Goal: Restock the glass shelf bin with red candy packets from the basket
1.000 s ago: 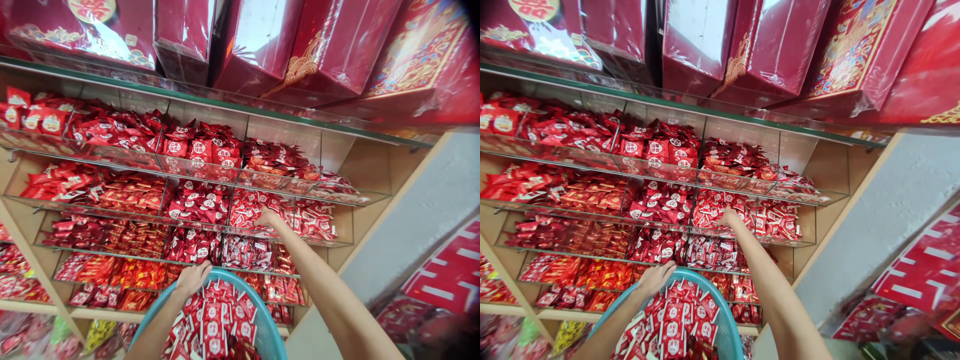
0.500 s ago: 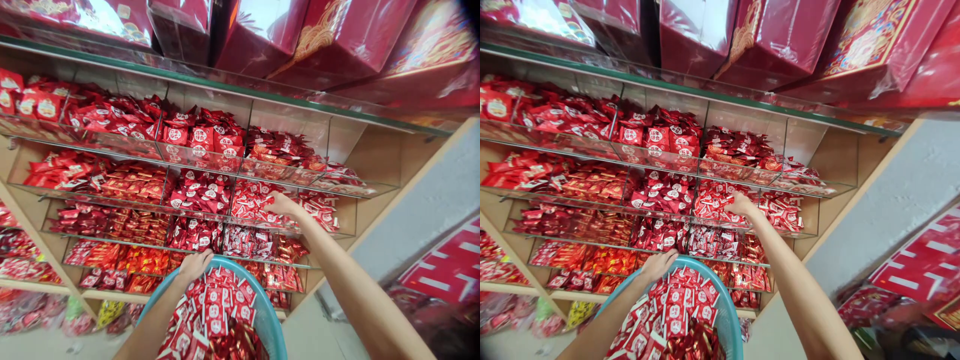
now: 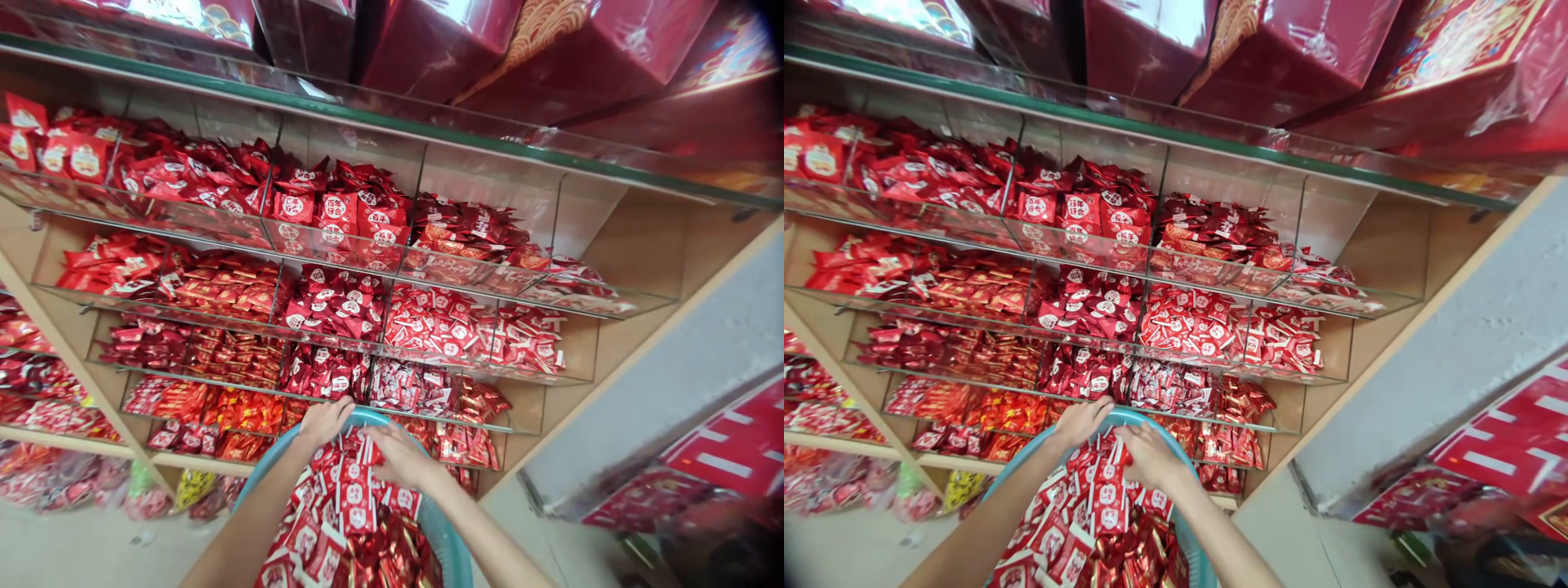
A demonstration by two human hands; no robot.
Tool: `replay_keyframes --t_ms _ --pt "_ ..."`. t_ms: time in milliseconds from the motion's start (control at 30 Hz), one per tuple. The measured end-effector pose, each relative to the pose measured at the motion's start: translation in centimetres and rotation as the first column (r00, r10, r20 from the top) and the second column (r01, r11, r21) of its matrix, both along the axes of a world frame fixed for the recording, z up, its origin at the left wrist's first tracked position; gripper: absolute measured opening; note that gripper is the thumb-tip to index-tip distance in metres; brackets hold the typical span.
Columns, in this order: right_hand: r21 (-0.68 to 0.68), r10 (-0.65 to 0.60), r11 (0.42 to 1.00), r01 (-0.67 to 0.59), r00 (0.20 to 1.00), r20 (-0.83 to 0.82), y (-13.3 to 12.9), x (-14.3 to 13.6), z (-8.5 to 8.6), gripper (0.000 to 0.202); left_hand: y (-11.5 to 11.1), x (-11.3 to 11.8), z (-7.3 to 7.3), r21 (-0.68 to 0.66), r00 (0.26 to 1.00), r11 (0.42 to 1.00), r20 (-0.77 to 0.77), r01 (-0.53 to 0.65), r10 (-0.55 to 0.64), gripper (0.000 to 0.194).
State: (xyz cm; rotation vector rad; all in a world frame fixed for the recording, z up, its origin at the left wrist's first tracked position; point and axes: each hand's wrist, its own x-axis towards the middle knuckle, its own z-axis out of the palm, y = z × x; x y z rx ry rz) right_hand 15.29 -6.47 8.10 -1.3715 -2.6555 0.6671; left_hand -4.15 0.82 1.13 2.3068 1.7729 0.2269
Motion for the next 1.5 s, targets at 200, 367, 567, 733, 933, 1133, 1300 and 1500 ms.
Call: replay_keyframes --t_ms 200,367,567,733,933,1133,1300,1500 --pt "0.106 0.072 0.991 -0.080 0.995 0.076 -0.2 -2.5 -4.6 0.057 -0.1 0.0 0.2 0.010 1.000 1.000 -0.004 0.006 -0.006 0.054" --pt "0.203 0.070 0.976 -0.084 0.995 0.076 0.3 -2.3 -6.4 0.061 -0.2 0.0 0.3 0.001 1.000 1.000 0.003 0.001 -0.001 0.053" --pt "0.188 0.072 0.979 -0.075 0.997 0.020 0.0 -1.6 -6.8 0.069 -0.2 0.1 0.3 0.007 1.000 1.000 0.003 -0.004 0.004 0.055" --pt "0.172 0.061 0.983 -0.060 0.998 0.001 0.0 -1.6 -6.7 0.074 -0.1 0.0 0.2 0.013 1.000 1.000 -0.009 0.007 -0.007 0.056" --pt "0.163 -0.003 0.986 0.021 0.994 -0.107 -0.2 -1.7 -5.8 0.079 0.0 0.0 0.1 0.013 1.000 1.000 -0.014 0.006 -0.006 0.054" --pt "0.085 -0.193 0.978 0.192 0.981 0.010 -2.4 -4.7 -5.3 0.073 0.0 0.0 0.1 -0.001 1.000 1.000 -0.009 -0.003 0.003 0.054" --pt "0.063 -0.320 0.948 0.313 0.933 0.163 -3.7 -8.8 -6.0 0.081 0.0 0.0 0.1 -0.003 1.000 1.000 -0.014 -0.003 0.003 0.055" --pt "0.108 -0.355 0.934 0.340 0.914 0.197 -3.7 -10.9 -6.7 0.073 0.1 0.0 0.0 -0.003 1.000 1.000 -0.025 0.004 -0.004 0.054"
